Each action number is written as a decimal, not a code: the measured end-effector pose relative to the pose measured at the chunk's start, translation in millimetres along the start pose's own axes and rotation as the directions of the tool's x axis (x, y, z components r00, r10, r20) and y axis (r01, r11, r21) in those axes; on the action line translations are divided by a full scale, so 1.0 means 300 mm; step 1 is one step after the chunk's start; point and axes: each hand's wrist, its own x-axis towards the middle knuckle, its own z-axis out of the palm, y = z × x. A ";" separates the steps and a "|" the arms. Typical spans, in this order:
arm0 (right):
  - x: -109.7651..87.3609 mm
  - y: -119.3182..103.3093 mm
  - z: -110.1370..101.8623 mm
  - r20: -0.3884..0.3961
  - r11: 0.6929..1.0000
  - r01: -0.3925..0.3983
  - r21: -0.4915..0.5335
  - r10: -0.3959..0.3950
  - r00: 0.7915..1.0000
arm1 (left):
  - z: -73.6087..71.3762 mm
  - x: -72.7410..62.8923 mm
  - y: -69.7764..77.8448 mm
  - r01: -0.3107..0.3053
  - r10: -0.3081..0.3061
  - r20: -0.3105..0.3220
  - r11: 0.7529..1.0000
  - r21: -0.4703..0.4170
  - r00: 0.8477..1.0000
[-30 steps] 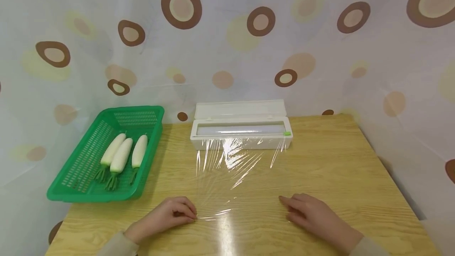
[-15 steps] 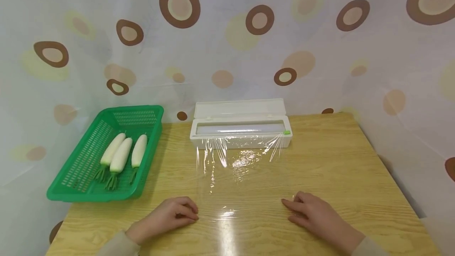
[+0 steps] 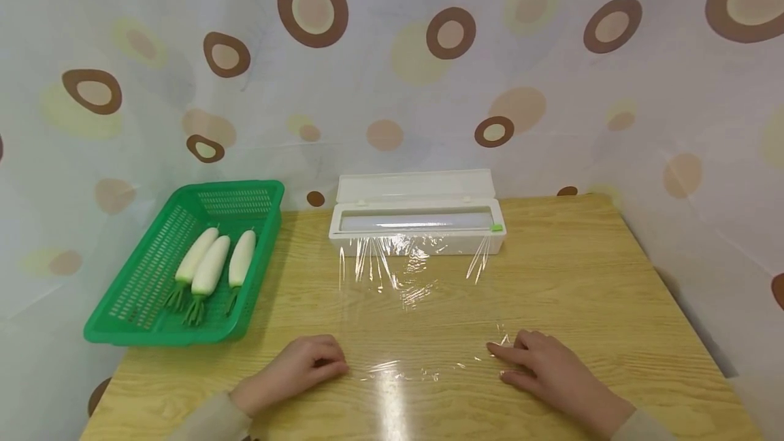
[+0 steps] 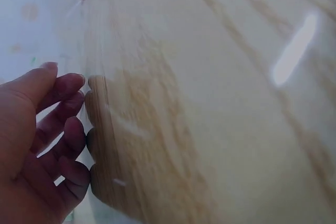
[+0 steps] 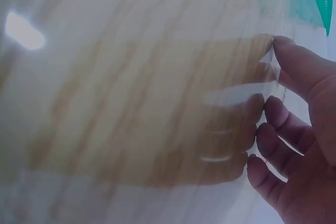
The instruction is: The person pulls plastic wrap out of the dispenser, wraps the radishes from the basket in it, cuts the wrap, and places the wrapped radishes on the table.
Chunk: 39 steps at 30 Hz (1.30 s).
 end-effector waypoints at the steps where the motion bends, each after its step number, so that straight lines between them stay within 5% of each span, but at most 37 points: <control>1: 0.001 0.002 0.001 0.000 1.000 0.002 0.001 -0.002 1.000 | 0.001 0.000 0.001 -0.011 0.011 -0.004 1.000 0.010 1.000; 7: 0.005 0.008 0.003 -0.003 1.000 0.007 -0.021 -0.007 1.000 | 0.004 -0.006 0.000 -0.104 0.106 -0.037 0.993 0.046 0.994; 18: 0.014 0.022 0.013 0.019 0.999 0.036 -0.015 -0.035 0.999 | 0.005 -0.026 -0.004 -0.070 0.070 -0.028 0.998 -0.006 0.997; 25: 0.017 0.031 0.017 0.033 0.999 0.044 -0.029 -0.043 0.999 | 0.005 -0.045 -0.019 -0.140 0.142 -0.049 0.990 0.032 0.989; 39: 0.012 0.029 0.022 0.001 0.996 0.037 -0.082 -0.037 0.999 | -0.048 -0.072 -0.004 -0.154 0.149 0.057 0.982 0.107 0.987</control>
